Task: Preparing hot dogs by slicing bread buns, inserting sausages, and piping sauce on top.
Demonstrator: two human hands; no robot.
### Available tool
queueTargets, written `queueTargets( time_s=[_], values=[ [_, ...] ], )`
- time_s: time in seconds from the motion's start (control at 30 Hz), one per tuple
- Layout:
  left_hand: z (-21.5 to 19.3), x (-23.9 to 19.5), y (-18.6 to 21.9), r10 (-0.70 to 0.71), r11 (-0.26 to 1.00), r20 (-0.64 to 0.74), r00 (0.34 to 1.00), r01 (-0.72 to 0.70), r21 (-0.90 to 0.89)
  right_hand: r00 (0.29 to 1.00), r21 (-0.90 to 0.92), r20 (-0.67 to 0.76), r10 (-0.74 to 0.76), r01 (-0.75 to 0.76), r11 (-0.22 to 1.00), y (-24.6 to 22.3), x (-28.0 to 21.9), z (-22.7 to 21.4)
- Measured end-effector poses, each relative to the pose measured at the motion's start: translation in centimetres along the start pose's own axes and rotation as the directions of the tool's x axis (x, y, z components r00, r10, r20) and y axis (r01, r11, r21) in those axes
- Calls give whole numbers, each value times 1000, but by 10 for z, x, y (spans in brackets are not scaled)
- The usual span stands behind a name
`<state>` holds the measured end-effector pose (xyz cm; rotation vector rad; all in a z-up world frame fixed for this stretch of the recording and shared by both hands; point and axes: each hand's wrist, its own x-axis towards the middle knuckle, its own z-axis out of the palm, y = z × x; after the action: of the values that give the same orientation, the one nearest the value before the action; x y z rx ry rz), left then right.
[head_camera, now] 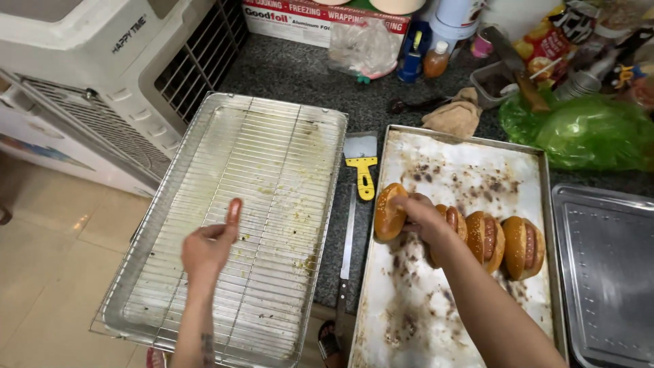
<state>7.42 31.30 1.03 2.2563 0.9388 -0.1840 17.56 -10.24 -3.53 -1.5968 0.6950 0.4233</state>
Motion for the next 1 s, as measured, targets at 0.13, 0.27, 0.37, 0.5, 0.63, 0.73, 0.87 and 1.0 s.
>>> queueTargets(
  time_s=[0.13, 0.27, 0.37, 0.5, 0.63, 0.73, 0.87, 1.0],
  values=[
    [87, 11, -40, 228, 936, 25, 973, -212, -281, 1000, -70, 5, 4, -3, 998, -1, 2, -13],
    [133, -58, 5, 310, 881, 95, 946, -249, -402, 998, 42, 39, -49, 48, 998, 14, -12, -27],
    [144, -112, 54, 287, 885, 391, 874, -86, -457, 994, -153, 101, 51, -35, 988, -2, -60, -33],
    [203, -131, 62, 462, 806, 313, 830, -246, -539, 983, -1, 139, -123, 125, 992, 88, -30, -52],
    [194, -161, 82, 485, 825, 458, 745, -217, -521, 985, 142, 142, -95, 74, 987, 65, -94, -62],
    [211, -159, 73, 504, 829, 485, 715, -243, -504, 989, 61, 141, -55, 47, 997, 42, -127, -72],
    [175, -191, 103, 445, 891, 524, 726, -301, -340, 993, -2, 99, -66, 66, 998, 53, -126, -82],
    [172, -212, 108, 473, 880, 341, 812, -426, -208, 989, 72, 84, -122, 116, 991, 60, -126, -85]
  ],
)
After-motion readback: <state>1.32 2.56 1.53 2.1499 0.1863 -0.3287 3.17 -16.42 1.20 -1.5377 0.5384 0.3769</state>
